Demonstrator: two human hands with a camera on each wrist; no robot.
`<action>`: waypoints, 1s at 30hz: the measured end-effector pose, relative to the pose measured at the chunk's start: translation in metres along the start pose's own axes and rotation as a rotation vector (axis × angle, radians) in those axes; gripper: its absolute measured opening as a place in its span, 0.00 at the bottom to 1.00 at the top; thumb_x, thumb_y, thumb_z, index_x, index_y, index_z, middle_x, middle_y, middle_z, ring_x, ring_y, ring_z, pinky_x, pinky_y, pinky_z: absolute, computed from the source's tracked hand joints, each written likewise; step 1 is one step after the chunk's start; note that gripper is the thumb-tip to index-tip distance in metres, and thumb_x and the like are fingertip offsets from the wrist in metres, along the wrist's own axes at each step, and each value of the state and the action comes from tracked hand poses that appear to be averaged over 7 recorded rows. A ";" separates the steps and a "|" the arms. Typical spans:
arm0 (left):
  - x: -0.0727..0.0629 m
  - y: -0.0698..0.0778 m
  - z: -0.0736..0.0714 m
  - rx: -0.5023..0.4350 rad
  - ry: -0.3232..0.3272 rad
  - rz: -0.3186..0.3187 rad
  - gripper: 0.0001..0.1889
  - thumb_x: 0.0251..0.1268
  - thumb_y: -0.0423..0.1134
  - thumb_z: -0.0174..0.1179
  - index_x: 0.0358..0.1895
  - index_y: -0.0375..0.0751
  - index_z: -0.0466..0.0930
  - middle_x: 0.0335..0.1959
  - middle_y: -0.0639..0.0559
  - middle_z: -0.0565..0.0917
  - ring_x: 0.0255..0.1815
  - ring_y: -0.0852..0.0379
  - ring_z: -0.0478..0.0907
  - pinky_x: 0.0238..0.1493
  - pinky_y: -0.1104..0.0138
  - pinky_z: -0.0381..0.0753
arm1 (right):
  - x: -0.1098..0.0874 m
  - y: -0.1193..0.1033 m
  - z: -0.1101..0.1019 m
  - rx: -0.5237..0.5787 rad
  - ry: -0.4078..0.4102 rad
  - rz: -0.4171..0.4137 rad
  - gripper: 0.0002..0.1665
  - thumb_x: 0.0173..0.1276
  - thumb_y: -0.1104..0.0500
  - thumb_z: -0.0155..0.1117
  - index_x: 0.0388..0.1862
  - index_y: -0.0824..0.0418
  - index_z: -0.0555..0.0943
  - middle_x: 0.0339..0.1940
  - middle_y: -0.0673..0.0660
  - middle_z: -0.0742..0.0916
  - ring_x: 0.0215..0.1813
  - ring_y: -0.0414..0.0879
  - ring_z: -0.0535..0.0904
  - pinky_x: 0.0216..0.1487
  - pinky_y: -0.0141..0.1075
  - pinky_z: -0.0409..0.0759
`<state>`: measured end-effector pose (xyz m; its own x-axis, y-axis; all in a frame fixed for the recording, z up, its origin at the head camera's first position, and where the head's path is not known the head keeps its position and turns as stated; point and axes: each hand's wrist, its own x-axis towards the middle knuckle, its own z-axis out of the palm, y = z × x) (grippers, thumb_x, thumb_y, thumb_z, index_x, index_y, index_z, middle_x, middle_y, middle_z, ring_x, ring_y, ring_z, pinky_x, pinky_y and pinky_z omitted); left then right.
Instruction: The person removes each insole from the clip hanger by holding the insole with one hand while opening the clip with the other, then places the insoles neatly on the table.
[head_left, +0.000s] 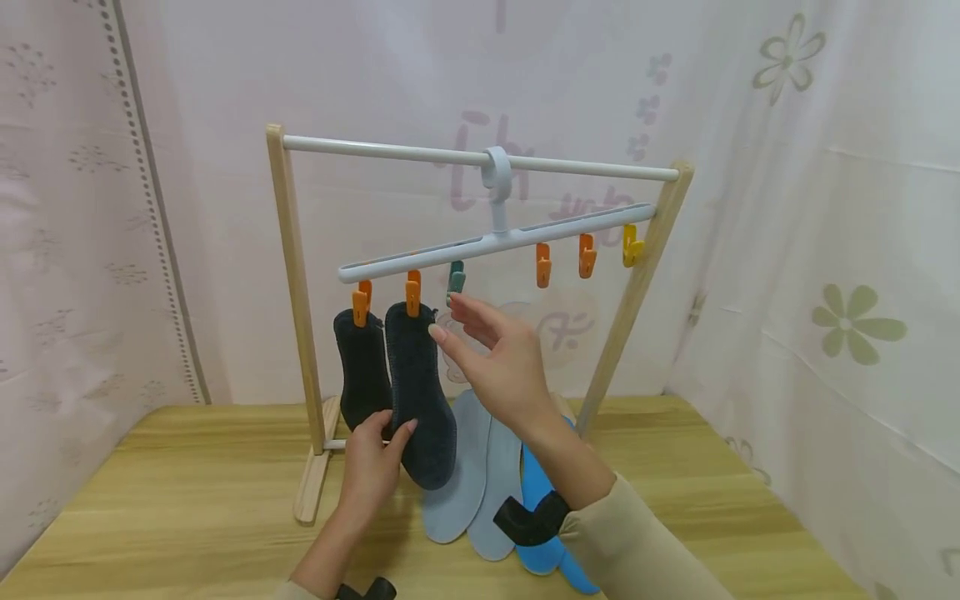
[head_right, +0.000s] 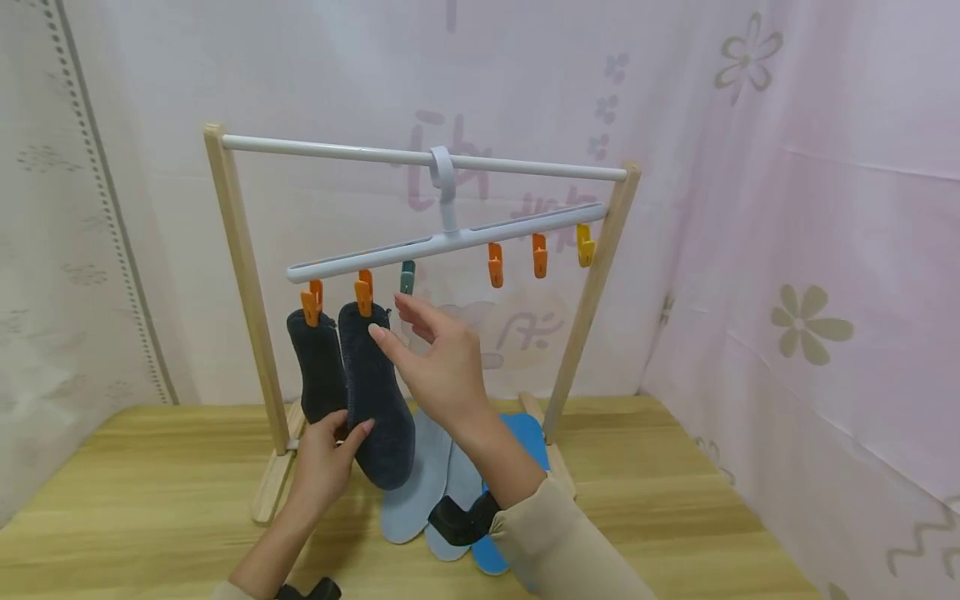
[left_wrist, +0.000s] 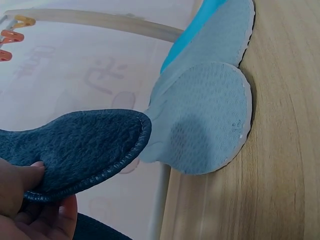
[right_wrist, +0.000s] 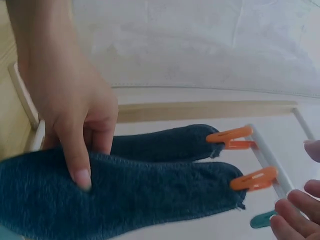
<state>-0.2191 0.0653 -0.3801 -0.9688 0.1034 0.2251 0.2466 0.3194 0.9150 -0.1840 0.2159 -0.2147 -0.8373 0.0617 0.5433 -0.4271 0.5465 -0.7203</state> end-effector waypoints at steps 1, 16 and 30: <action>0.000 0.000 0.000 0.000 -0.002 0.001 0.07 0.69 0.37 0.66 0.41 0.36 0.86 0.36 0.45 0.87 0.37 0.55 0.82 0.32 0.73 0.79 | 0.001 0.000 0.003 -0.005 -0.003 -0.002 0.28 0.69 0.55 0.71 0.66 0.60 0.79 0.63 0.56 0.85 0.64 0.47 0.83 0.65 0.36 0.80; -0.004 0.008 0.000 0.036 -0.019 0.013 0.07 0.68 0.36 0.66 0.42 0.35 0.86 0.35 0.46 0.86 0.36 0.56 0.81 0.32 0.72 0.79 | 0.031 0.002 0.028 -0.172 -0.041 0.014 0.31 0.73 0.53 0.66 0.70 0.63 0.75 0.68 0.60 0.81 0.67 0.52 0.81 0.64 0.45 0.81; -0.004 0.009 -0.002 0.048 -0.030 0.027 0.06 0.67 0.36 0.67 0.41 0.37 0.86 0.33 0.48 0.85 0.34 0.57 0.79 0.31 0.72 0.79 | 0.050 -0.003 0.042 -0.209 -0.109 0.119 0.28 0.80 0.51 0.55 0.75 0.58 0.70 0.67 0.58 0.83 0.69 0.51 0.79 0.65 0.48 0.81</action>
<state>-0.2126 0.0653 -0.3721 -0.9609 0.1407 0.2387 0.2743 0.3612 0.8913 -0.2392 0.1819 -0.2033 -0.9141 0.0520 0.4021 -0.2527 0.7024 -0.6654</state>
